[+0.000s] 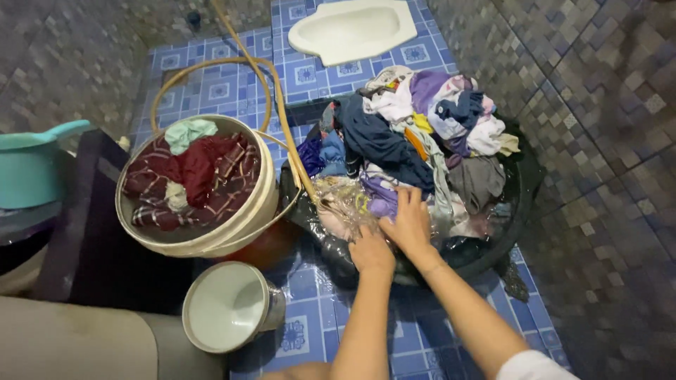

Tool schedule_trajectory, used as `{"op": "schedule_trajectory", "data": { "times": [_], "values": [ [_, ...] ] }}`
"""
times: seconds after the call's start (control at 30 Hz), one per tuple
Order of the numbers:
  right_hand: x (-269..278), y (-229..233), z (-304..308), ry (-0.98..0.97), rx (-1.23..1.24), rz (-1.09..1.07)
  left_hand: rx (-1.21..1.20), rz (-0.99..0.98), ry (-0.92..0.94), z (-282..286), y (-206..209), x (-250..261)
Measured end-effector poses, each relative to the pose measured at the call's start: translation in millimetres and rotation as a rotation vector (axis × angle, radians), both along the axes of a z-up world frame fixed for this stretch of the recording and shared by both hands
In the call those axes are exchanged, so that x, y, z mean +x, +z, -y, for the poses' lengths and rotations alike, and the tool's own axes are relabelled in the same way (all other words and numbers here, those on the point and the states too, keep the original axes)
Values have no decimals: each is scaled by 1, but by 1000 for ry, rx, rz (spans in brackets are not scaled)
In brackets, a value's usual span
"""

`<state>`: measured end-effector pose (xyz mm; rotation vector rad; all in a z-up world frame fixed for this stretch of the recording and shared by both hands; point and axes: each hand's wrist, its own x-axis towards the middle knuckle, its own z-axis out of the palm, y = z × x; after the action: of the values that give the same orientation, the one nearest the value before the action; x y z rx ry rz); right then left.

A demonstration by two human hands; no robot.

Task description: Washing various items of clothing by hand in a basin on a tiled bathroom floor.

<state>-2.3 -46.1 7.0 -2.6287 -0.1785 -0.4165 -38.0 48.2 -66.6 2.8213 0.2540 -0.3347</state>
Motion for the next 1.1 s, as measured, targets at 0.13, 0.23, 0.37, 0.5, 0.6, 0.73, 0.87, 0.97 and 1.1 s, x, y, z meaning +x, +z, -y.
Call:
{"op": "schedule_trajectory", "data": {
  "times": [0.13,0.23,0.37,0.5,0.6,0.73,0.87,0.97,1.1],
  "values": [
    [19,-50,15,55,8,-155,-50,27,-55,-20,63,-12],
    [15,-22,49,212,175,-322,-543,251,57,-36,9,5],
    [-29,46,104,236,264,-391,-848,444,92,-41,-30,26],
    [-58,88,140,174,389,-333,-614,377,238,-1,88,3],
    [-69,113,145,217,511,-166,-755,388,192,58,48,12],
    [-82,162,127,244,949,-4,-1544,42,300,93,56,16],
    [-100,187,124,408,1146,158,-1552,51,206,80,108,24],
    [-94,201,119,584,1242,277,-1506,264,261,76,91,26],
    [-41,140,158,258,1115,-77,-2075,-159,569,73,63,19]
  ]
}}
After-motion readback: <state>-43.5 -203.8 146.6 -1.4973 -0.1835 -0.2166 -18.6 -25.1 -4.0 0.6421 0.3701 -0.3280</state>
